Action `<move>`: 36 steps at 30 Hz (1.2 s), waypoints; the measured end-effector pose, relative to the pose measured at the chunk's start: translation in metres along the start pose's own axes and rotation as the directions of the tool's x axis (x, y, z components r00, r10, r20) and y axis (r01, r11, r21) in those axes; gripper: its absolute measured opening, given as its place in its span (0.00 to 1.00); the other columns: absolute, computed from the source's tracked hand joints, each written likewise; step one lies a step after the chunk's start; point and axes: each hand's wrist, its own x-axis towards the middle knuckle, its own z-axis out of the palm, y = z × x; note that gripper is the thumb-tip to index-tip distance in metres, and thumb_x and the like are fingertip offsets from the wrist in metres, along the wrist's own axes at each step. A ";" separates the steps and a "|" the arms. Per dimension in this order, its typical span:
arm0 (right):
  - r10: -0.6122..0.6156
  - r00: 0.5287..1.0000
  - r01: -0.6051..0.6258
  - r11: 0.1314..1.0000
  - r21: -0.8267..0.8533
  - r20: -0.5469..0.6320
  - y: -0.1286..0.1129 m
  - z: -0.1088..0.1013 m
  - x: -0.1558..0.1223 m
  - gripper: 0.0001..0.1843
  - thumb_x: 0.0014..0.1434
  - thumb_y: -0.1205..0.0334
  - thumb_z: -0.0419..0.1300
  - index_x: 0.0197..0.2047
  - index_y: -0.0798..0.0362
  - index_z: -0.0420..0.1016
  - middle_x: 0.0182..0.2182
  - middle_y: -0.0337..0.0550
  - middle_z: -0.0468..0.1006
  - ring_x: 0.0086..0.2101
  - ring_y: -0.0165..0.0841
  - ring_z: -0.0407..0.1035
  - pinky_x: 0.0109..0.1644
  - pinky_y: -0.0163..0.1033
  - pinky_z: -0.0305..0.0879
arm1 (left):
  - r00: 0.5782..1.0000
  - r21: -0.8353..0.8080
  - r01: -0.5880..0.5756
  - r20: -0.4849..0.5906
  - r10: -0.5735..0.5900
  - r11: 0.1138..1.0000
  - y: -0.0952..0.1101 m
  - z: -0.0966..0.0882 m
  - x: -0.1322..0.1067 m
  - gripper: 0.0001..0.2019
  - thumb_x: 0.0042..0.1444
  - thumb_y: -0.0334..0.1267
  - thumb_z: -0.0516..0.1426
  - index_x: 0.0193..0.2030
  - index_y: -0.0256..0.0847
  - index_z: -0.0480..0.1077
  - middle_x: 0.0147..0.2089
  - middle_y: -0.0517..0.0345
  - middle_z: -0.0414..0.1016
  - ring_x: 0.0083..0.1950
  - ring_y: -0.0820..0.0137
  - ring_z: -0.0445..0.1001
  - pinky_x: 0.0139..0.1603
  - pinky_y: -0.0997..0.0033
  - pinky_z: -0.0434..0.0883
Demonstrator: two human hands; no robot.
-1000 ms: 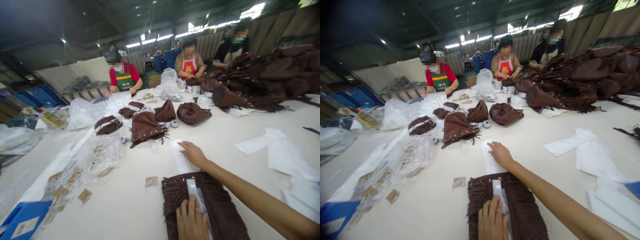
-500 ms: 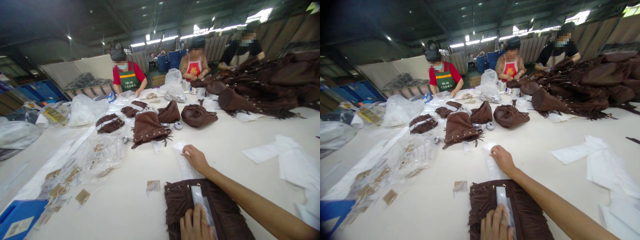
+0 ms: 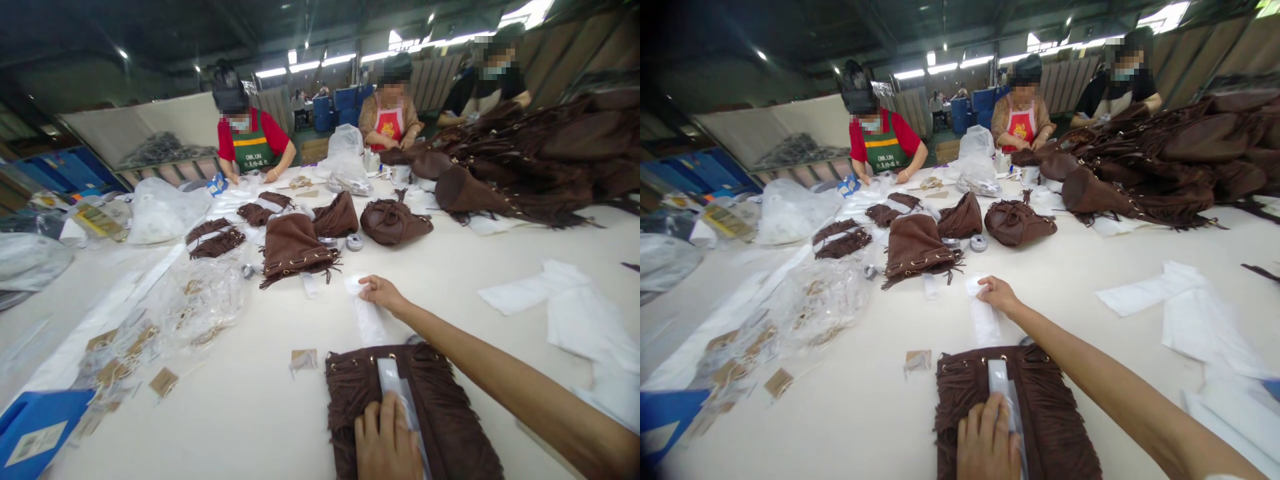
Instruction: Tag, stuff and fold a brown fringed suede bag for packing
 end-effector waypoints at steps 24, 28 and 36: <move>-0.229 0.971 0.199 0.929 -0.312 -0.064 -0.080 -0.018 -0.230 0.04 0.57 0.62 0.59 0.36 0.48 0.75 0.35 0.38 0.80 0.36 0.34 0.71 0.44 0.38 0.63 | 0.961 0.105 -0.102 0.268 0.071 0.989 0.011 -0.053 0.019 0.17 0.64 0.37 0.51 0.59 0.43 0.65 0.61 0.50 0.67 0.49 0.60 0.67 0.43 0.57 0.68; -0.249 0.952 0.170 0.913 -0.371 -0.177 -0.058 0.008 -0.257 0.03 0.58 0.62 0.58 0.37 0.48 0.73 0.36 0.40 0.79 0.39 0.37 0.70 0.48 0.41 0.62 | 0.957 0.122 -0.097 0.285 0.059 0.988 0.009 -0.053 0.017 0.14 0.64 0.39 0.51 0.54 0.41 0.69 0.52 0.48 0.70 0.46 0.59 0.67 0.41 0.59 0.67; -0.151 0.954 0.091 0.969 -0.229 -0.258 -0.029 0.025 -0.274 0.05 0.59 0.59 0.58 0.34 0.49 0.72 0.34 0.39 0.78 0.37 0.36 0.70 0.46 0.40 0.63 | 0.960 0.071 -0.007 0.278 -0.013 0.997 0.003 -0.055 0.014 0.13 0.66 0.38 0.47 0.51 0.45 0.70 0.63 0.48 0.62 0.54 0.59 0.67 0.48 0.58 0.67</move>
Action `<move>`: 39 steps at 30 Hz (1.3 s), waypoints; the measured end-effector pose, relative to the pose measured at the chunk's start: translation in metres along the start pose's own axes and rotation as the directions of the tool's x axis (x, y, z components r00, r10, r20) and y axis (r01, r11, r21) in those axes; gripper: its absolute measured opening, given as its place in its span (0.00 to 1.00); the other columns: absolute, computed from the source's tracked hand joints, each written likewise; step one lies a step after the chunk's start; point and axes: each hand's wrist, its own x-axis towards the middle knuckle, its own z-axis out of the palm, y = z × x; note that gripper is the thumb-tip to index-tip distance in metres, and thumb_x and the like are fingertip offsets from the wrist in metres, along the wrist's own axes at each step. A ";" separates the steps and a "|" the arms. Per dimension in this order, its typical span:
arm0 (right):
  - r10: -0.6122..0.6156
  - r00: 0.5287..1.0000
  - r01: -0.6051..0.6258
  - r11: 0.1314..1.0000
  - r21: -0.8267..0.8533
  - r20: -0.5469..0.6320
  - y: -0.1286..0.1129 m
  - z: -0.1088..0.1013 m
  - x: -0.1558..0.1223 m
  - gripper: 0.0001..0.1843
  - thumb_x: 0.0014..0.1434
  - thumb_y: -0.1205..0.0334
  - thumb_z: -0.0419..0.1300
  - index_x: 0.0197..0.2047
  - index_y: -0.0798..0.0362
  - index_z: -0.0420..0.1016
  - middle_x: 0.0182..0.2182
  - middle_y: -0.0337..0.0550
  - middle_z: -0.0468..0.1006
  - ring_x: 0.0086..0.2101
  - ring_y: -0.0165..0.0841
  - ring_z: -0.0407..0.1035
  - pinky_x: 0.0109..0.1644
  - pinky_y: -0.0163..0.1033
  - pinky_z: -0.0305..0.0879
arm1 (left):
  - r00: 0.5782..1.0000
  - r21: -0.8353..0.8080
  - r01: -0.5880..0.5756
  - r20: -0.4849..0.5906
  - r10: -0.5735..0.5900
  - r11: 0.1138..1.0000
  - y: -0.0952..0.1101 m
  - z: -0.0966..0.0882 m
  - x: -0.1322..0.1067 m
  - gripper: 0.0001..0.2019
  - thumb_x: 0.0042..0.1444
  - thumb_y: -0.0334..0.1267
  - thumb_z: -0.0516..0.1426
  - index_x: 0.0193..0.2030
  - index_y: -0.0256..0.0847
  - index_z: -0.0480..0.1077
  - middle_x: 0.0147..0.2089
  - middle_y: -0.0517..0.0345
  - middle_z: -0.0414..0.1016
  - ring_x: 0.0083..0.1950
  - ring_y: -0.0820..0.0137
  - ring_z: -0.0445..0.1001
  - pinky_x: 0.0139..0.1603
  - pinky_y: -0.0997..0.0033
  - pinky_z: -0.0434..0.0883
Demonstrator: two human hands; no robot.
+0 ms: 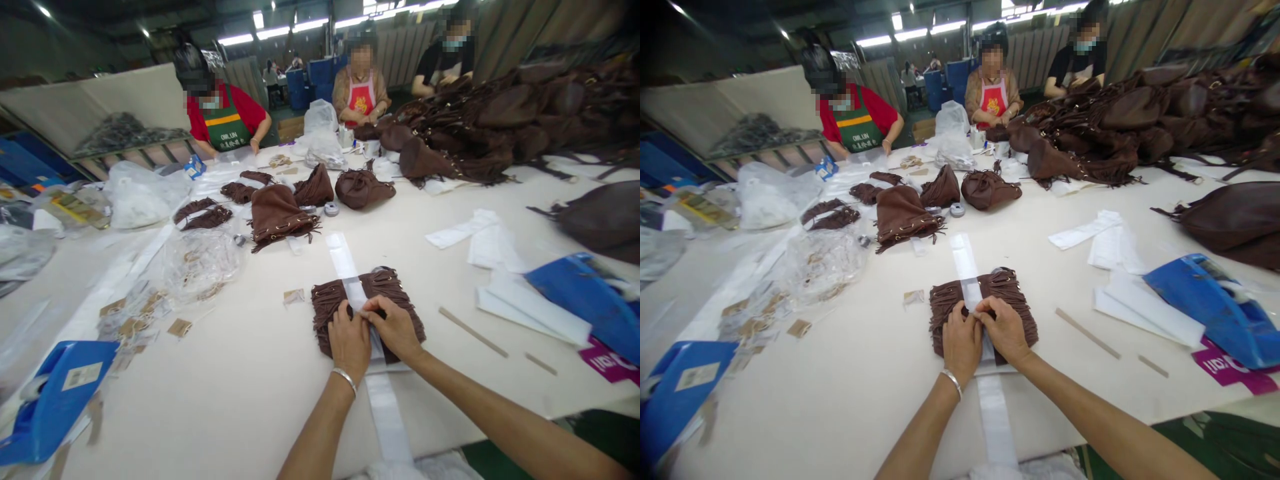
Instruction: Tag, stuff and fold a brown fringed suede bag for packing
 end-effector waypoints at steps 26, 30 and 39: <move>-0.260 0.963 0.269 0.947 -0.176 0.074 0.022 0.001 -0.010 0.08 0.58 0.71 0.58 0.31 0.50 0.73 0.30 0.39 0.76 0.37 0.36 0.67 0.48 0.42 0.57 | 0.976 -0.442 0.215 0.118 -0.181 0.871 -0.018 0.011 0.015 0.16 0.58 0.28 0.55 0.51 0.46 0.74 0.49 0.57 0.75 0.51 0.68 0.71 0.53 0.70 0.67; -0.349 0.929 0.366 0.912 -0.185 0.121 0.023 0.001 -0.011 0.08 0.60 0.72 0.57 0.32 0.51 0.73 0.31 0.40 0.77 0.39 0.36 0.67 0.50 0.42 0.56 | 0.967 -0.486 0.256 0.133 -0.219 0.836 -0.020 0.013 0.020 0.16 0.57 0.27 0.56 0.49 0.45 0.75 0.46 0.58 0.76 0.48 0.69 0.73 0.50 0.72 0.68; -0.456 0.869 0.490 0.847 -0.207 0.193 0.027 0.002 -0.013 0.09 0.63 0.71 0.54 0.32 0.53 0.71 0.32 0.41 0.76 0.39 0.35 0.66 0.53 0.44 0.55 | 0.943 -0.536 0.333 0.180 -0.281 0.775 -0.020 0.004 0.027 0.13 0.60 0.30 0.51 0.44 0.44 0.76 0.46 0.57 0.78 0.49 0.69 0.74 0.53 0.72 0.67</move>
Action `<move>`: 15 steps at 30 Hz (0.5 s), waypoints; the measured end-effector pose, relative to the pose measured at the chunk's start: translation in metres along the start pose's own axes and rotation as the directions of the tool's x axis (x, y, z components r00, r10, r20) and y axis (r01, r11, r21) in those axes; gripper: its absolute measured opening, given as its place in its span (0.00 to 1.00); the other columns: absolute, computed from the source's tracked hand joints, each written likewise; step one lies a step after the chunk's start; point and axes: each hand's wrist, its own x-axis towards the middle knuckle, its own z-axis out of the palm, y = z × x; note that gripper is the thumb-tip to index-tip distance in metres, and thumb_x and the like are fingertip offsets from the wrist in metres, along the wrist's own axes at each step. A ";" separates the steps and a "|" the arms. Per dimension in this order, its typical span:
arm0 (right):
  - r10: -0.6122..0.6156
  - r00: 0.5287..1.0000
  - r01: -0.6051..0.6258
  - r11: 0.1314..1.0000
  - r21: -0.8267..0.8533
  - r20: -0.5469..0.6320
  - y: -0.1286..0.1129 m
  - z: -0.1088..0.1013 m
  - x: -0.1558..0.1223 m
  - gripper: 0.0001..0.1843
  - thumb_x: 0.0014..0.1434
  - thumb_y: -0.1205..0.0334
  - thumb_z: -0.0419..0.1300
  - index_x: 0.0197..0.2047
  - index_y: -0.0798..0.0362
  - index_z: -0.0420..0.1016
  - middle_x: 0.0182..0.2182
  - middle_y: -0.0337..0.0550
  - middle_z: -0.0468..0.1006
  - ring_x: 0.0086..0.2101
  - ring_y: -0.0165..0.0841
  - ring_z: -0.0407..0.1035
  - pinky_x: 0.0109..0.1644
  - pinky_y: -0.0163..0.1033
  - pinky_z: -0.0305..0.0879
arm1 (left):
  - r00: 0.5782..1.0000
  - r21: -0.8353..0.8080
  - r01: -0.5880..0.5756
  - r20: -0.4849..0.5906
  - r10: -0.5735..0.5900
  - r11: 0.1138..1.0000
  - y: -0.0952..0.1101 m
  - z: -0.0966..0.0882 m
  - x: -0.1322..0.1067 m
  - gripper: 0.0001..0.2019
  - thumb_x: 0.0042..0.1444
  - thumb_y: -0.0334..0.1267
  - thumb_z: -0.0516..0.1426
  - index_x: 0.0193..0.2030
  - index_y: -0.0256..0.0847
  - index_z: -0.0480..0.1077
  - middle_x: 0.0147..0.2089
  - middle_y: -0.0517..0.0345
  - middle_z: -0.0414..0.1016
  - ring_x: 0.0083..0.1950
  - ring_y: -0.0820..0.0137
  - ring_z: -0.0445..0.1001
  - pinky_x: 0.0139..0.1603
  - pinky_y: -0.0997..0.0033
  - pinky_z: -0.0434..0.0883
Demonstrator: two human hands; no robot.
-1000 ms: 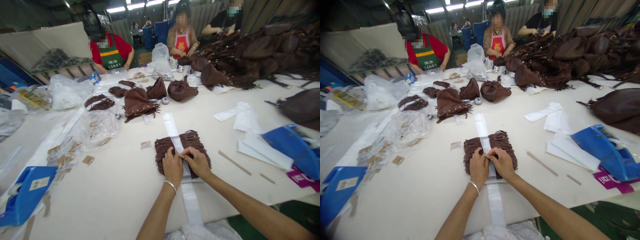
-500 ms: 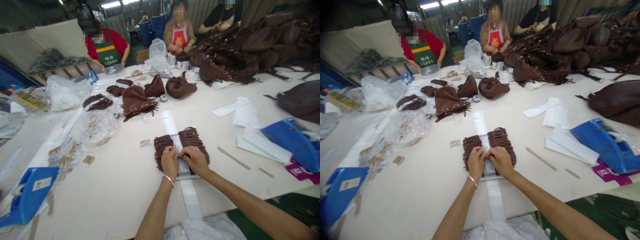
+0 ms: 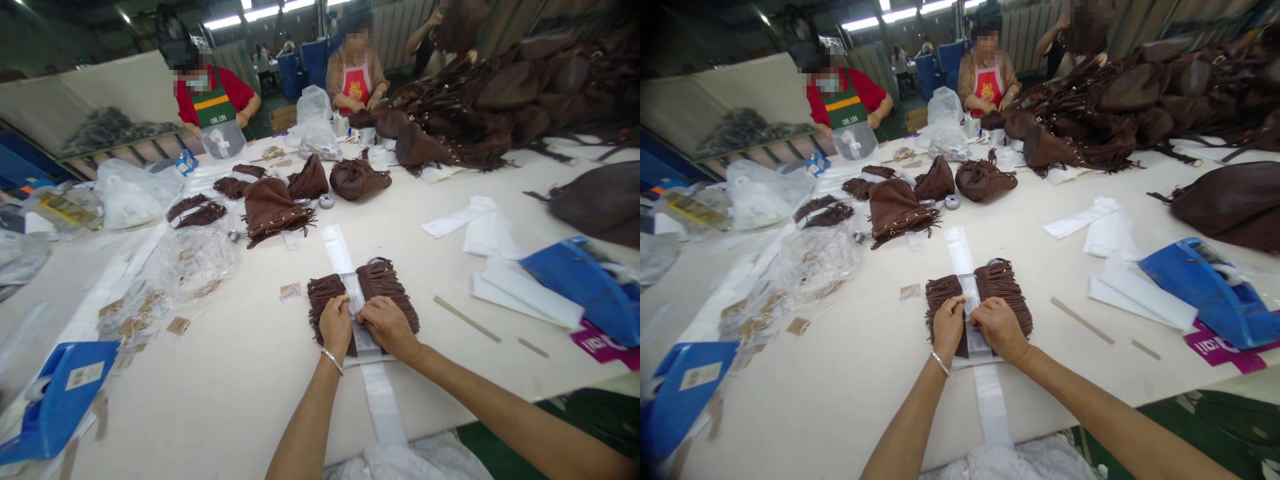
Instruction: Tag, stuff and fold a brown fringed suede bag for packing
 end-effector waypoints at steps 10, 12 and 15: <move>-0.078 0.997 0.078 0.996 -0.041 0.008 0.000 -0.002 -0.003 0.12 0.65 0.72 0.51 0.35 0.51 0.74 0.32 0.42 0.77 0.40 0.34 0.67 0.57 0.46 0.54 | 0.996 0.137 0.090 0.015 -0.093 0.987 0.010 0.003 -0.005 0.16 0.58 0.39 0.57 0.51 0.39 0.64 0.38 0.57 0.78 0.35 0.70 0.76 0.37 0.74 0.68; -0.082 0.997 0.081 0.996 -0.037 -0.004 0.003 -0.001 -0.005 0.13 0.65 0.71 0.50 0.35 0.51 0.74 0.33 0.42 0.77 0.40 0.34 0.67 0.58 0.46 0.54 | 0.995 0.210 0.079 0.036 -0.089 0.975 0.011 0.002 -0.003 0.15 0.58 0.41 0.56 0.50 0.39 0.64 0.35 0.56 0.78 0.36 0.66 0.77 0.37 0.71 0.66; -0.074 0.997 0.074 0.997 -0.024 -0.002 0.006 0.000 -0.008 0.12 0.66 0.69 0.50 0.35 0.50 0.73 0.32 0.41 0.77 0.40 0.33 0.67 0.57 0.46 0.53 | 0.992 0.312 0.037 0.104 -0.073 0.950 0.014 -0.002 0.001 0.11 0.58 0.45 0.56 0.40 0.40 0.67 0.32 0.53 0.77 0.37 0.61 0.76 0.36 0.68 0.64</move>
